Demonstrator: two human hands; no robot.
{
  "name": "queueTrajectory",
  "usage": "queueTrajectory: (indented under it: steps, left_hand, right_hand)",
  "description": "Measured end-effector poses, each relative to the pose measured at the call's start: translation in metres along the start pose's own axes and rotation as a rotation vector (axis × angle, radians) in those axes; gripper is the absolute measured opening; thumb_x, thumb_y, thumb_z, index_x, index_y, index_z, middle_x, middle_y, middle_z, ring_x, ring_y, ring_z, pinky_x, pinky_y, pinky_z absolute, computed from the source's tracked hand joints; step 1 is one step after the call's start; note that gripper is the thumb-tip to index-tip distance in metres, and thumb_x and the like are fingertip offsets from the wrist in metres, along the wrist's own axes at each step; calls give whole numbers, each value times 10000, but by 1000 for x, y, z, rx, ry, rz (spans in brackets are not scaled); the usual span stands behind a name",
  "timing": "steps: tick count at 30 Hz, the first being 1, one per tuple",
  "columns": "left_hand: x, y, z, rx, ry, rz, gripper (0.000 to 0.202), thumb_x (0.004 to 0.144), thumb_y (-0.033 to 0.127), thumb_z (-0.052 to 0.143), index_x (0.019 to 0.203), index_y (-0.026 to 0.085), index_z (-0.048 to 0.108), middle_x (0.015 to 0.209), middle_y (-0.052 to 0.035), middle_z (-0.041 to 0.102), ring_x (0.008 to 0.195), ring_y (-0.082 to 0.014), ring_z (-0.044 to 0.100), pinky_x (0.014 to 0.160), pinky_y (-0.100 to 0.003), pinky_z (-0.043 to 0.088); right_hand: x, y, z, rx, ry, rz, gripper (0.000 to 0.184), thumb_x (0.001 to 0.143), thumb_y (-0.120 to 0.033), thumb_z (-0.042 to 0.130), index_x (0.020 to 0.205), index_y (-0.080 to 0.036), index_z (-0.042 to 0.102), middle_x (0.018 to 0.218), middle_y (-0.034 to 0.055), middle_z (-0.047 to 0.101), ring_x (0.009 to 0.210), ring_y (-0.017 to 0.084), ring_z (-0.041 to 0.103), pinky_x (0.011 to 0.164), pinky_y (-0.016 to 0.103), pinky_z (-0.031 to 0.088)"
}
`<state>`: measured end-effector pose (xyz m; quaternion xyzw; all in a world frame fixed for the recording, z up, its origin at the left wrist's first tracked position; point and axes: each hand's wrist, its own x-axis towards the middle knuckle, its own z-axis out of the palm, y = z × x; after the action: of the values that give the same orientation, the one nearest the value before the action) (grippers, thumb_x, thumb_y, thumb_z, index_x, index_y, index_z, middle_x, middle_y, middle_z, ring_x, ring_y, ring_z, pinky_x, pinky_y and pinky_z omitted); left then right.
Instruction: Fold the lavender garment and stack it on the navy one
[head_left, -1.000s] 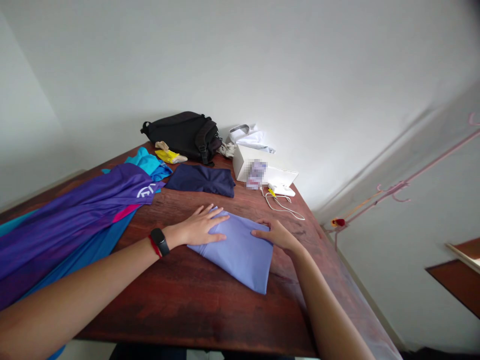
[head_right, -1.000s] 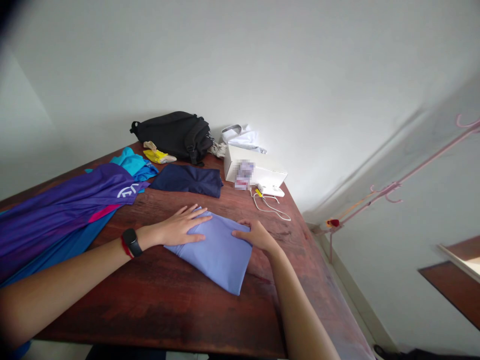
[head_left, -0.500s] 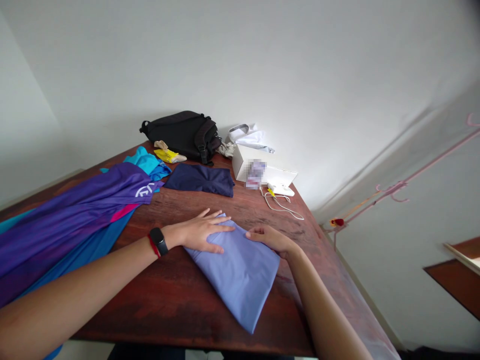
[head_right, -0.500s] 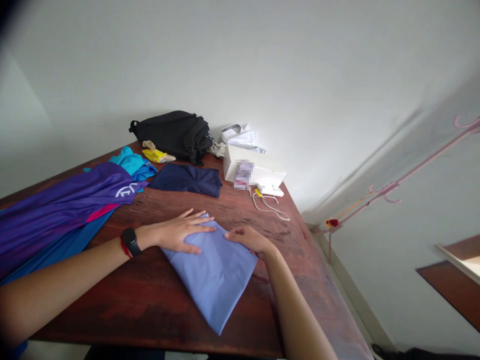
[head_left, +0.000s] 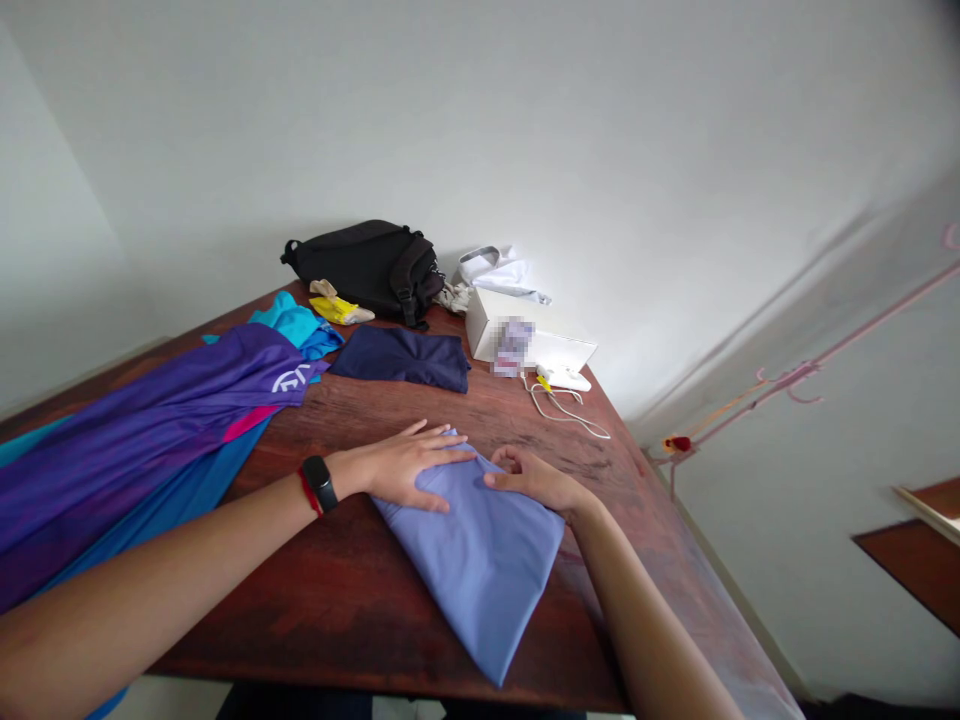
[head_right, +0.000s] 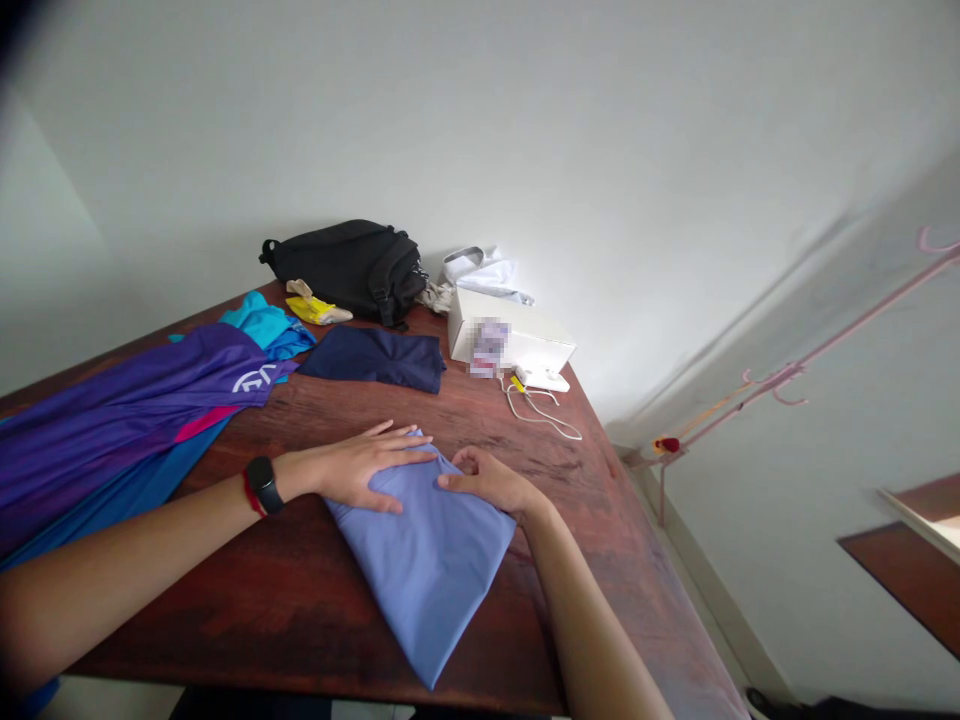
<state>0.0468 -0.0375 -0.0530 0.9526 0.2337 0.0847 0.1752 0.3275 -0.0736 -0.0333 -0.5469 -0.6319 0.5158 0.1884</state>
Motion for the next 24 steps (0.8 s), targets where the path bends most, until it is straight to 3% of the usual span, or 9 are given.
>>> queueTrajectory:
  steps: [6, 11, 19, 22, 24]
  left_hand:
    - [0, -1, 1, -24, 41, -74, 924, 889, 754, 534, 1622, 290, 215, 1669, -82, 254, 1546, -311, 197, 1259, -487, 91]
    - [1, -1, 1, -43, 93, -128, 895, 921, 735, 503, 1618, 244, 232, 1670, -97, 250, 1544, -291, 214, 1254, -430, 167]
    - [9, 4, 1, -130, 349, -184, 735, 968, 588, 539, 1551, 177, 360, 1600, -127, 401, 1486, -278, 354, 1236, -409, 273]
    - [14, 4, -2, -317, 494, -219, 627, 971, 550, 526, 1478, 189, 450, 1535, -114, 491, 1422, -274, 450, 1183, -402, 363]
    - [17, -2, -4, -509, 530, -304, 613, 957, 571, 508, 1424, 174, 494, 1486, -133, 539, 1347, -281, 533, 1107, -399, 444]
  right_hand:
    - [0, 2, -2, 49, -47, -63, 547, 689, -555, 842, 1039, -211, 600, 885, 3, 661, 792, 186, 616, 734, 320, 499]
    - [0, -2, -5, 71, -61, -174, 492, 728, -506, 824, 1055, -220, 593, 999, 28, 679, 929, 209, 630, 817, 336, 507]
    - [-1, -4, -10, 191, -42, -166, 461, 728, -469, 836, 1037, -227, 593, 960, 6, 659, 839, 177, 623, 731, 292, 490]
    - [0, -2, -13, 256, -19, -159, 452, 719, -445, 849, 1023, -227, 595, 971, -5, 655, 813, 159, 624, 716, 280, 489]
    - [2, 1, -17, 268, 2, -141, 459, 705, -441, 859, 1011, -225, 593, 924, -14, 651, 783, 155, 622, 692, 277, 488]
